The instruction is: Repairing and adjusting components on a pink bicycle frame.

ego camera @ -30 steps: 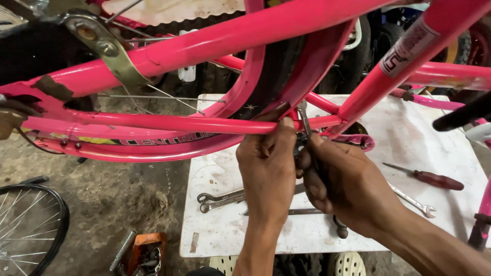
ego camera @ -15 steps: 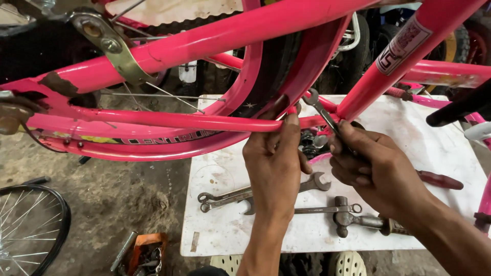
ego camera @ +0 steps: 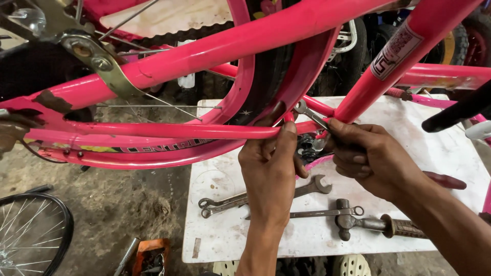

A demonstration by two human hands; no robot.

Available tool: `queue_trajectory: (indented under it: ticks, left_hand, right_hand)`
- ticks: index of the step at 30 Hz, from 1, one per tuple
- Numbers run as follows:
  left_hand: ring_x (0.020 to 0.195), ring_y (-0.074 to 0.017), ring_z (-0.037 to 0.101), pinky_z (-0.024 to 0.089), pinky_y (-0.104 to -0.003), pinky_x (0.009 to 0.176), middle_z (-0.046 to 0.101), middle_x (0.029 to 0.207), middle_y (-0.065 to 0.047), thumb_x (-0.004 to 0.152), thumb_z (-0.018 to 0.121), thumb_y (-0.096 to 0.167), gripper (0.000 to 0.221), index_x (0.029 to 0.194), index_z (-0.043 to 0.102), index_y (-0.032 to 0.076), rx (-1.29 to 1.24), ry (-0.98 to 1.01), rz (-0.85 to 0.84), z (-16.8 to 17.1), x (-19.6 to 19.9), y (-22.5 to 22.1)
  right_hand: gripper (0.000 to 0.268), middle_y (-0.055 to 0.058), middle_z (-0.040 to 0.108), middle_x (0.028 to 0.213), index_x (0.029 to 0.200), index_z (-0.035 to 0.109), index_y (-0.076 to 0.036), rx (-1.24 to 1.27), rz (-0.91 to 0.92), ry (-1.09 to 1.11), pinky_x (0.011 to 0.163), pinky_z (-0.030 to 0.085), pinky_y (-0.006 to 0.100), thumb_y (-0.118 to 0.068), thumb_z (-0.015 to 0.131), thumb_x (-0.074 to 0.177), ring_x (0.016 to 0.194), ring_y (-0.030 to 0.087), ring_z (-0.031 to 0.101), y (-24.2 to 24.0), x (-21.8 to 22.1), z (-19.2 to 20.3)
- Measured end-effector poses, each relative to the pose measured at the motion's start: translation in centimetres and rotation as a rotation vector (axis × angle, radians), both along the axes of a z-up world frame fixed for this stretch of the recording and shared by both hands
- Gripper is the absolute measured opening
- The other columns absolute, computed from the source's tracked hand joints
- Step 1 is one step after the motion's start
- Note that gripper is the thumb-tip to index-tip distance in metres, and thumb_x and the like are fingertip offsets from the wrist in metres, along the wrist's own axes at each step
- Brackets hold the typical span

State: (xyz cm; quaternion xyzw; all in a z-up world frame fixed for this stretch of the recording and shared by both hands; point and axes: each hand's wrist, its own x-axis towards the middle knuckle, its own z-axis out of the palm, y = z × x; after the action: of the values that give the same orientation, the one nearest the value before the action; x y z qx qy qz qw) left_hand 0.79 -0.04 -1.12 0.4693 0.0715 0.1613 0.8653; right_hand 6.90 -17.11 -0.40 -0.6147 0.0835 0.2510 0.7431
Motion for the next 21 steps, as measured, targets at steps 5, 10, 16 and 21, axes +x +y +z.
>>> queue_trajectory:
  ticks: [5,10,16,21]
  left_hand:
    - [0.048,-0.0057,0.049,0.045,-0.025,0.045,0.055,0.061,0.003,0.1,0.063,0.013,0.023,0.117,0.068,0.0,0.0,0.018,-0.011,0.1,0.0,0.3]
    - [0.049,-0.0064,0.049,0.047,-0.026,0.046,0.056,0.063,0.003,0.102,0.063,0.012,0.021,0.113,0.068,-0.005,-0.003,0.007,-0.02,-0.1,-0.1,0.6]
    - [0.049,-0.0047,0.049,0.046,-0.025,0.044,0.052,0.06,0.005,0.101,0.062,0.013,0.021,0.116,0.068,-0.001,0.036,0.019,-0.015,-0.3,0.1,0.9]
    - [0.048,-0.0049,0.048,0.046,-0.025,0.044,0.052,0.06,0.004,0.102,0.061,0.012,0.02,0.115,0.067,-0.002,0.017,0.001,-0.021,-0.1,0.0,1.0]
  right_hand:
    - [0.038,-0.004,0.037,0.052,0.091,0.066,0.005,-0.114,-0.06,0.009,0.039,0.02,0.026,-0.032,0.06,0.099,0.039,0.006,0.024,0.6,0.2,0.6]
    - [0.037,-0.005,0.037,0.052,0.095,0.07,0.006,-0.18,-0.031,0.012,0.038,0.019,0.025,-0.03,0.061,0.095,0.038,0.005,0.024,1.1,0.1,2.0]
    - [0.026,0.002,0.052,0.061,0.097,0.061,0.004,-0.062,-0.021,0.042,0.042,0.026,0.025,-0.022,0.061,0.097,0.041,0.006,0.028,-0.5,0.5,0.5]
    - [0.032,0.005,0.054,0.064,0.095,0.064,0.006,-0.263,-0.069,-0.083,0.041,0.025,0.028,-0.026,0.062,0.097,0.044,0.01,0.034,0.3,-0.3,1.0]
